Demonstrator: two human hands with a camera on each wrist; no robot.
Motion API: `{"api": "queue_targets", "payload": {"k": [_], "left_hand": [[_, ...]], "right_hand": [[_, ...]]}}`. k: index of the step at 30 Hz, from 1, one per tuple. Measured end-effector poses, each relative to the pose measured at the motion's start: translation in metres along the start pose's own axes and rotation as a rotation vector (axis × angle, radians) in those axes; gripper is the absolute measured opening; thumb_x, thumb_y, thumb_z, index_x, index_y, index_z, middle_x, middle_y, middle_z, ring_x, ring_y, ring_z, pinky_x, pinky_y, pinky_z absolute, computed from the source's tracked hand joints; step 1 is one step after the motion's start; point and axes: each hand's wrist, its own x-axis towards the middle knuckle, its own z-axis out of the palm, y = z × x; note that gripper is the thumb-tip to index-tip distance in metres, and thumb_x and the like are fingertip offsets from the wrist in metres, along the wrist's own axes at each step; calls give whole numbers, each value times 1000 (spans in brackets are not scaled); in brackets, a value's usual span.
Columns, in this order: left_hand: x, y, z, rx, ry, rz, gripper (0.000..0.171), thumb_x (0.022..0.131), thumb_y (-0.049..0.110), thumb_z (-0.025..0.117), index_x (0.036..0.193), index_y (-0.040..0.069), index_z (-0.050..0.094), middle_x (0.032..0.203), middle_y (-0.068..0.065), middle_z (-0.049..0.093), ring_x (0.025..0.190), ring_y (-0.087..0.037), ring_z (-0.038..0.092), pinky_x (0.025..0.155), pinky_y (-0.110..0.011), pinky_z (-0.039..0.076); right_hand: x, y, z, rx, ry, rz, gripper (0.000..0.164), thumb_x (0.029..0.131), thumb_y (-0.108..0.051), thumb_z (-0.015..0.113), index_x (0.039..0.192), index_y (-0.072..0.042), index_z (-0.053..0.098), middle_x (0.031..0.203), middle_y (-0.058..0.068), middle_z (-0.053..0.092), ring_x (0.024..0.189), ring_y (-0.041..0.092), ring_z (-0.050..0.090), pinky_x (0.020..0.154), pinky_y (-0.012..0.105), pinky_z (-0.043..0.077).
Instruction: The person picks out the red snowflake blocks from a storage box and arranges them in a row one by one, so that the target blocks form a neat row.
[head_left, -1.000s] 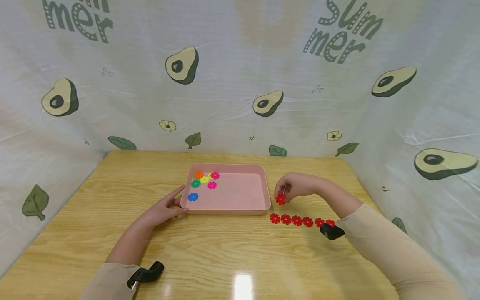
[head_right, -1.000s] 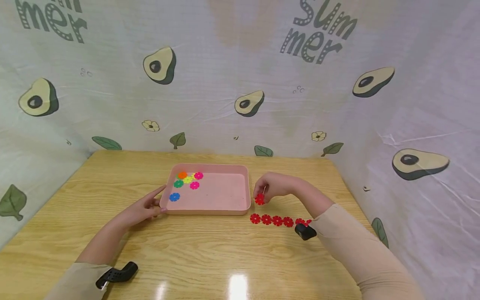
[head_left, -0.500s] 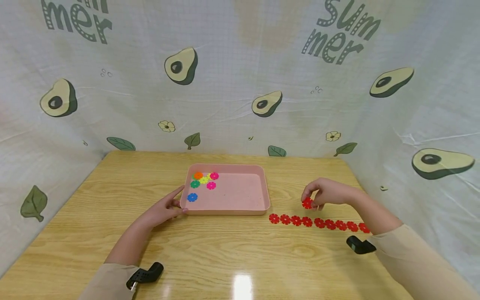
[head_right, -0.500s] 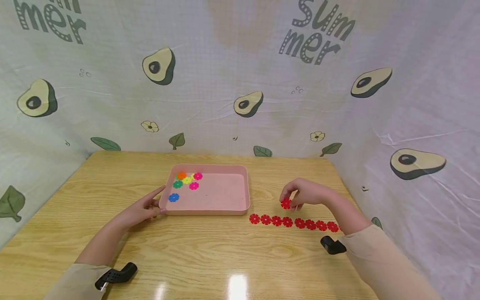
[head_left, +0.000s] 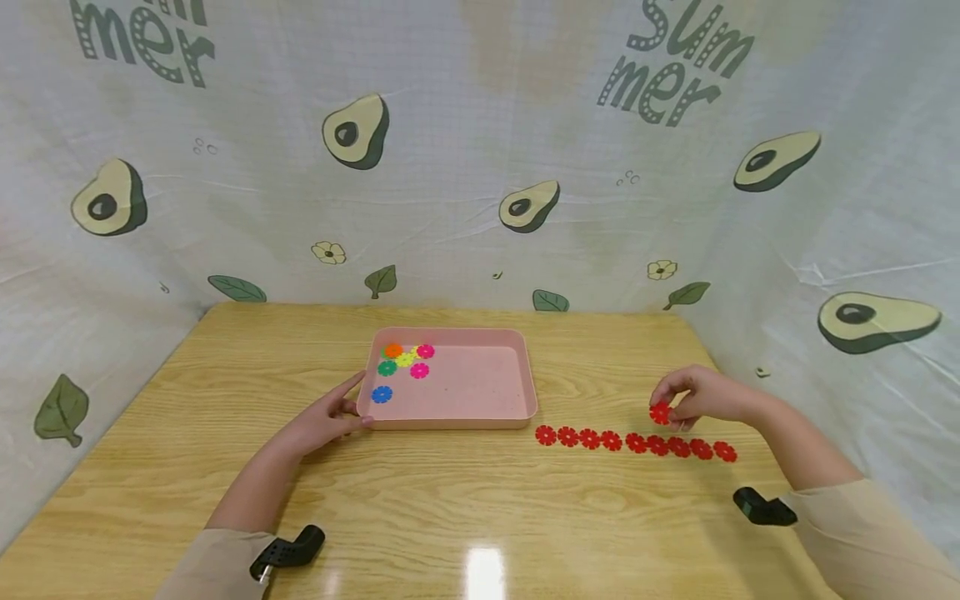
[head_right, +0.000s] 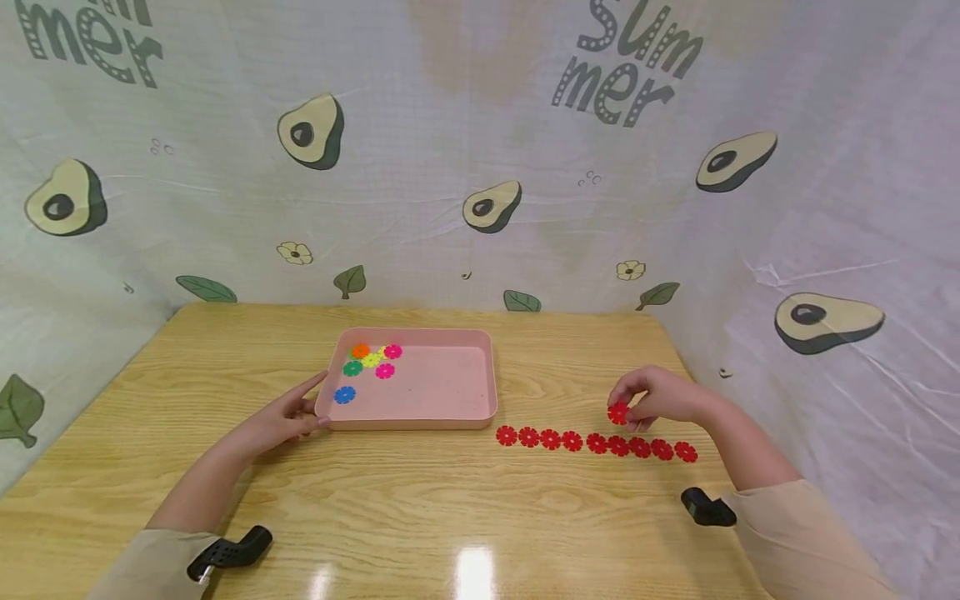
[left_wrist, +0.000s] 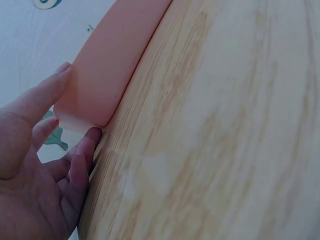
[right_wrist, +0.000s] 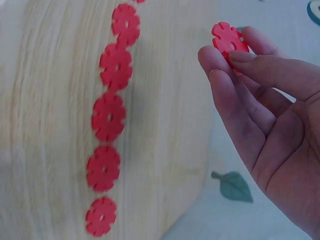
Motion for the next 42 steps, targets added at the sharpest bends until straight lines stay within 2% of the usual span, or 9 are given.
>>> {"api": "queue_targets", "payload": {"k": [11, 15, 20, 25, 29, 33, 36, 42], "left_hand": [[1, -1, 0, 20, 14, -11, 86, 91, 23, 72, 157, 10, 18, 102, -15, 54, 75, -21, 48, 60, -27, 43], [0, -1, 0, 10, 11, -7, 87, 90, 24, 72, 157, 10, 17, 102, -15, 54, 75, -21, 48, 60, -27, 43], [0, -1, 0, 6, 7, 1, 87, 90, 24, 72, 157, 10, 17, 101, -15, 54, 74, -21, 48, 60, -27, 43], [1, -1, 0, 4, 2, -2, 87, 91, 23, 71, 157, 9, 17, 102, -15, 52, 75, -22, 48, 60, -27, 44], [1, -1, 0, 7, 0, 2, 87, 91, 22, 71, 157, 9, 16, 101, -16, 53, 73, -22, 48, 60, -27, 44], [2, -2, -1, 10, -3, 8, 87, 91, 23, 72, 157, 9, 16, 102, -15, 54, 72, -21, 47, 60, -27, 44], [2, -1, 0, 7, -6, 10, 87, 91, 23, 71, 156, 9, 16, 102, -15, 54, 72, -22, 48, 60, -26, 44], [2, -2, 0, 1, -4, 18, 87, 90, 23, 72, 156, 9, 17, 100, -15, 54, 74, -22, 49, 61, -28, 45]], "right_hand": [[-27, 47, -15, 67, 46, 111, 17, 90, 7, 58, 106, 10, 54, 90, 15, 59, 71, 30, 65, 64, 40, 56], [-37, 60, -19, 75, 63, 117, 19, 91, 6, 58, 108, 12, 53, 90, 15, 61, 73, 28, 65, 64, 40, 56], [-47, 73, -23, 89, 75, 124, 24, 91, 7, 55, 112, 17, 50, 90, 14, 60, 75, 27, 66, 66, 41, 56], [-55, 82, -25, 69, 111, 171, 29, 93, 5, 55, 116, 21, 50, 89, 12, 60, 77, 25, 67, 68, 39, 56], [-62, 90, -26, 41, 130, 167, 27, 94, 4, 55, 113, 22, 51, 89, 11, 59, 75, 20, 65, 68, 37, 56], [-67, 99, -27, 71, 110, 123, 28, 94, 6, 53, 112, 27, 46, 91, 8, 59, 78, 16, 65, 69, 36, 56], [-71, 104, -29, 90, 99, 128, 29, 95, 7, 52, 113, 28, 44, 94, 8, 60, 81, 14, 65, 71, 37, 56], [-76, 111, -32, 81, 105, 173, 28, 94, 5, 56, 113, 24, 50, 96, 9, 61, 82, 13, 62, 74, 34, 55]]}}
